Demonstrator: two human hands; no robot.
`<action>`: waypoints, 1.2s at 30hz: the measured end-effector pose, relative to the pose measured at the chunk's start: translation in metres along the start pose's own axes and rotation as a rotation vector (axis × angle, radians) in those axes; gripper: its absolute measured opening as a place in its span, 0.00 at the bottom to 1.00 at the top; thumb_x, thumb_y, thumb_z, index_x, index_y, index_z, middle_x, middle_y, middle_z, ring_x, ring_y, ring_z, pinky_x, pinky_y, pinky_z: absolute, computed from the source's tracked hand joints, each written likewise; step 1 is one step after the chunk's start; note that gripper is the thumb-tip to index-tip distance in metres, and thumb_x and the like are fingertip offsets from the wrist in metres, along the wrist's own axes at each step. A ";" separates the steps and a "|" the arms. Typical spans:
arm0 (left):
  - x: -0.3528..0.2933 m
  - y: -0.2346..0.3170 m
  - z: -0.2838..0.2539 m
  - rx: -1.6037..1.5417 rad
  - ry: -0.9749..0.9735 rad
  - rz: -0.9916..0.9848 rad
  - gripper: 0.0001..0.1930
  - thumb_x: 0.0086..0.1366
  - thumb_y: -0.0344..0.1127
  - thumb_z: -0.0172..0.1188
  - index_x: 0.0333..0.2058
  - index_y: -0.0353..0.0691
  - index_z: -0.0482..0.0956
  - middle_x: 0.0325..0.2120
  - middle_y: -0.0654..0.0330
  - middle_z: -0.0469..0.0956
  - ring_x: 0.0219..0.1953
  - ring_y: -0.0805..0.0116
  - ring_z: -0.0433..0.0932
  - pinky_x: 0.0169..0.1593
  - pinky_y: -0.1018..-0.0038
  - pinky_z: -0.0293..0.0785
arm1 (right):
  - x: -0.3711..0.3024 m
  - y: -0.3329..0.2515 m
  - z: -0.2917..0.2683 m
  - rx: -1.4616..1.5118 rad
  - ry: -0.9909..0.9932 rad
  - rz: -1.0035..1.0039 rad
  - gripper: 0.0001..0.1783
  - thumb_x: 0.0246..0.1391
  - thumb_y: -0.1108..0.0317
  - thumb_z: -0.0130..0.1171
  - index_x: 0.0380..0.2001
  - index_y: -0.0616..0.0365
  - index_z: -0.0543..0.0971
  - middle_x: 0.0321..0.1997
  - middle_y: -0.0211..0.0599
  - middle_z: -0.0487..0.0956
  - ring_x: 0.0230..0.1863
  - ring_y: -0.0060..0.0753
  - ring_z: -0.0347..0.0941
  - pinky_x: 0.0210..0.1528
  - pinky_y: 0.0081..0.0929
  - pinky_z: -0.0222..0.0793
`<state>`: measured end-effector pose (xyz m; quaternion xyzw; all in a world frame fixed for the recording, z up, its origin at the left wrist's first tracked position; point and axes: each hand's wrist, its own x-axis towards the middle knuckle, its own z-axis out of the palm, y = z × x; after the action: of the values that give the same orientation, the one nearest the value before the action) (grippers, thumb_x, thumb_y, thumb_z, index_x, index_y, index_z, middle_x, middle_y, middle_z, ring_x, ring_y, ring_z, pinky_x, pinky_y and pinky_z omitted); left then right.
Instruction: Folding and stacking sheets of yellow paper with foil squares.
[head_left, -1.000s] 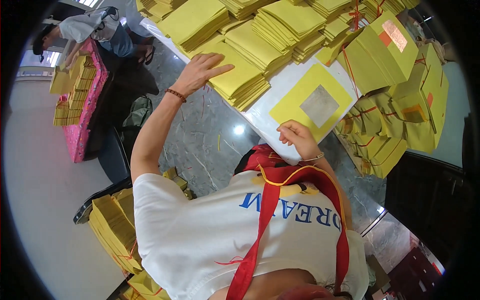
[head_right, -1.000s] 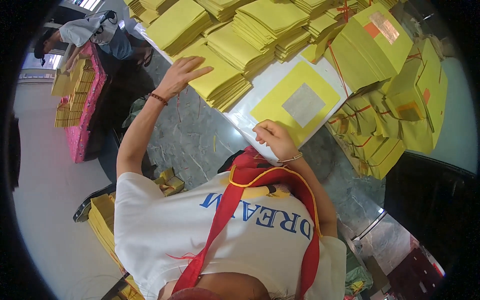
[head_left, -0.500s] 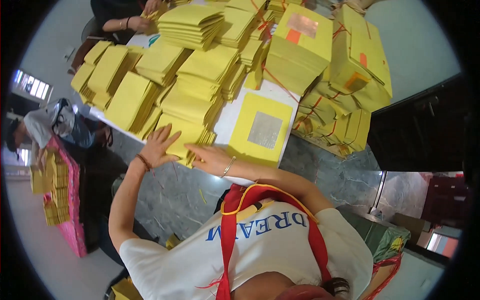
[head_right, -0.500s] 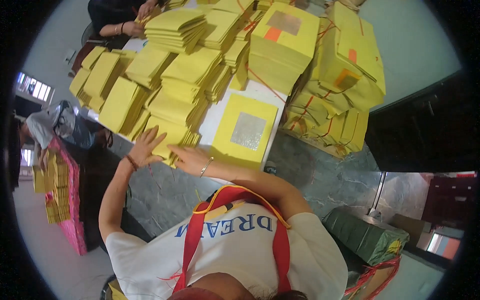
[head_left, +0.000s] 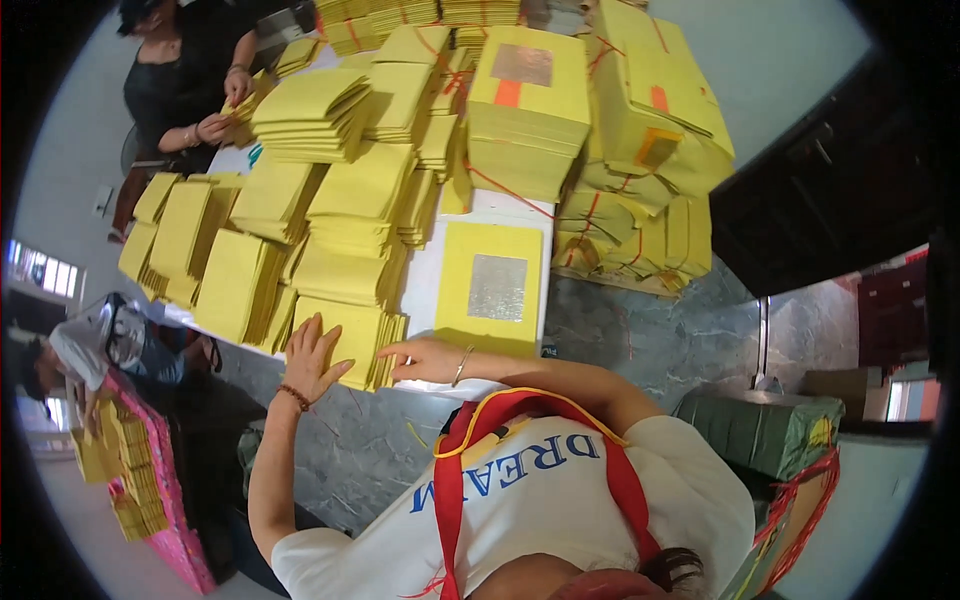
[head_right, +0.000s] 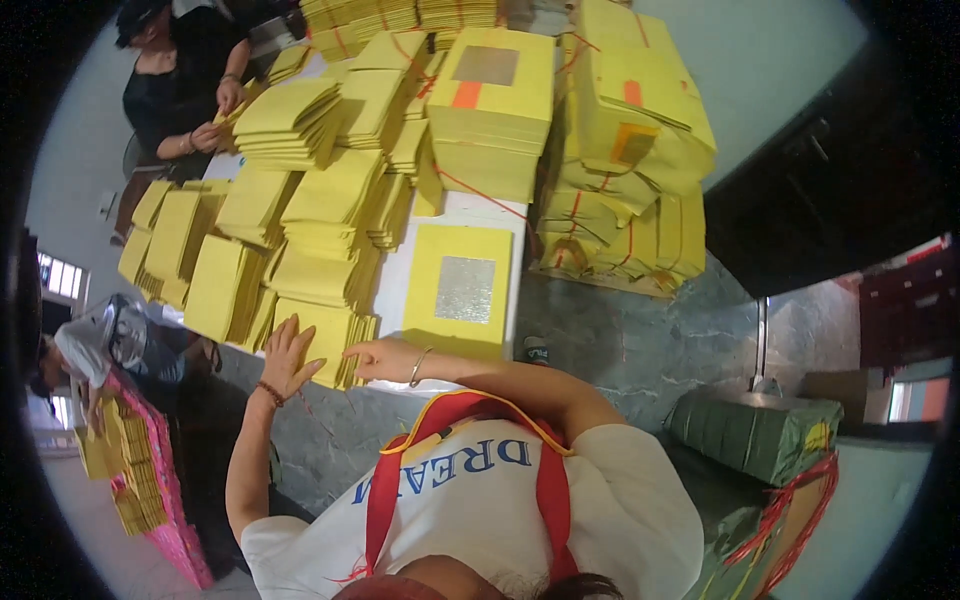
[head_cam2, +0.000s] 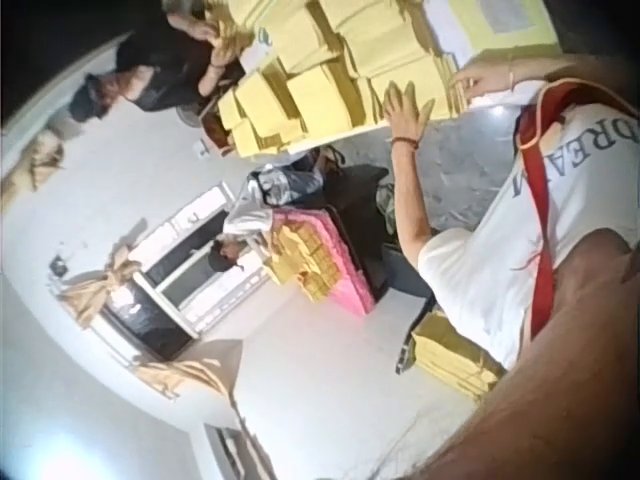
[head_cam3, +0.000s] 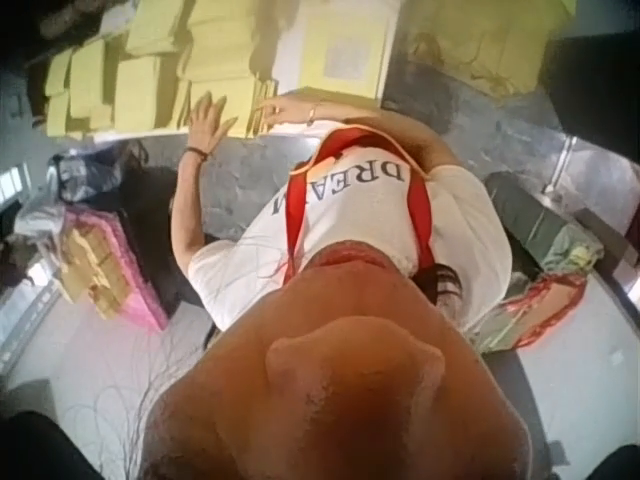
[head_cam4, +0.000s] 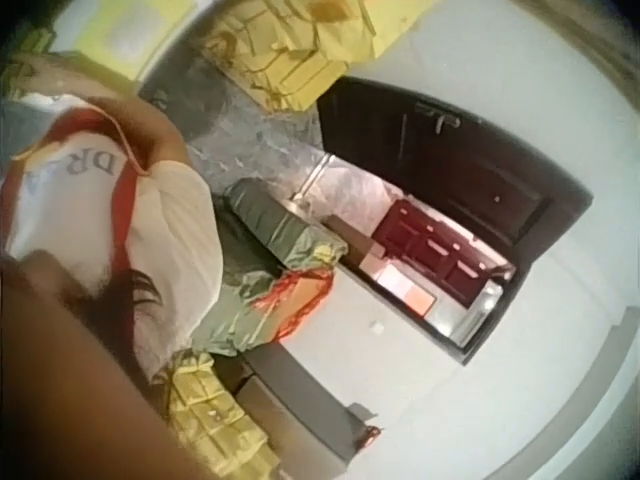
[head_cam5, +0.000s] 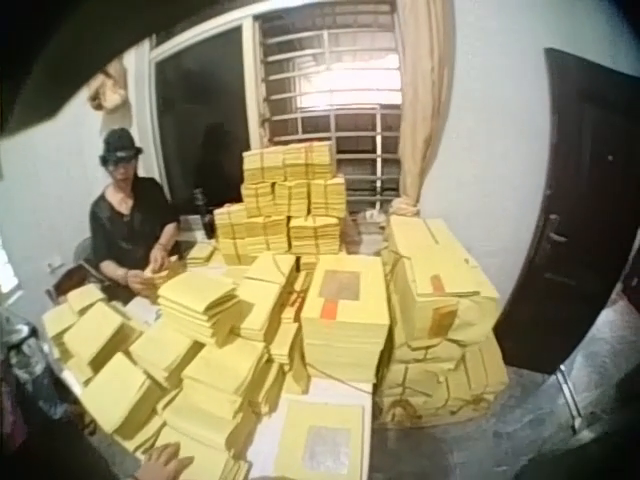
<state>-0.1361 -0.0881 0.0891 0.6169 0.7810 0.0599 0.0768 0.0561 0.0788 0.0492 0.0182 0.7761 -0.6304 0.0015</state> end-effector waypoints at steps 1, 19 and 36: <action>0.002 0.002 -0.009 0.001 -0.001 0.020 0.29 0.52 0.55 0.51 0.50 0.47 0.64 0.55 0.50 0.53 0.57 0.51 0.51 0.56 0.57 0.47 | -0.007 -0.003 -0.012 0.071 0.013 0.013 0.24 0.46 0.61 0.52 0.48 0.55 0.68 0.31 0.39 0.76 0.28 0.32 0.73 0.32 0.26 0.67; 0.060 0.116 -0.062 -0.200 0.033 0.087 0.19 0.55 0.40 0.54 0.44 0.40 0.69 0.38 0.53 0.73 0.42 0.55 0.70 0.44 0.65 0.65 | -0.147 0.049 -0.128 0.555 0.623 0.365 0.18 0.49 0.63 0.50 0.45 0.53 0.70 0.31 0.26 0.74 0.29 0.16 0.67 0.28 0.14 0.61; 0.121 0.181 0.097 -0.532 0.317 -0.453 0.37 0.48 0.39 0.59 0.55 0.35 0.53 0.46 0.43 0.65 0.49 0.47 0.61 0.51 0.61 0.59 | -0.139 0.084 -0.115 0.249 0.746 0.362 0.28 0.46 0.65 0.54 0.53 0.55 0.62 0.41 0.38 0.67 0.36 0.29 0.67 0.38 0.25 0.65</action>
<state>0.0283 0.0711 0.0223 0.3702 0.8569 0.3367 0.1241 0.2000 0.2043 -0.0058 0.3806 0.6257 -0.6591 -0.1709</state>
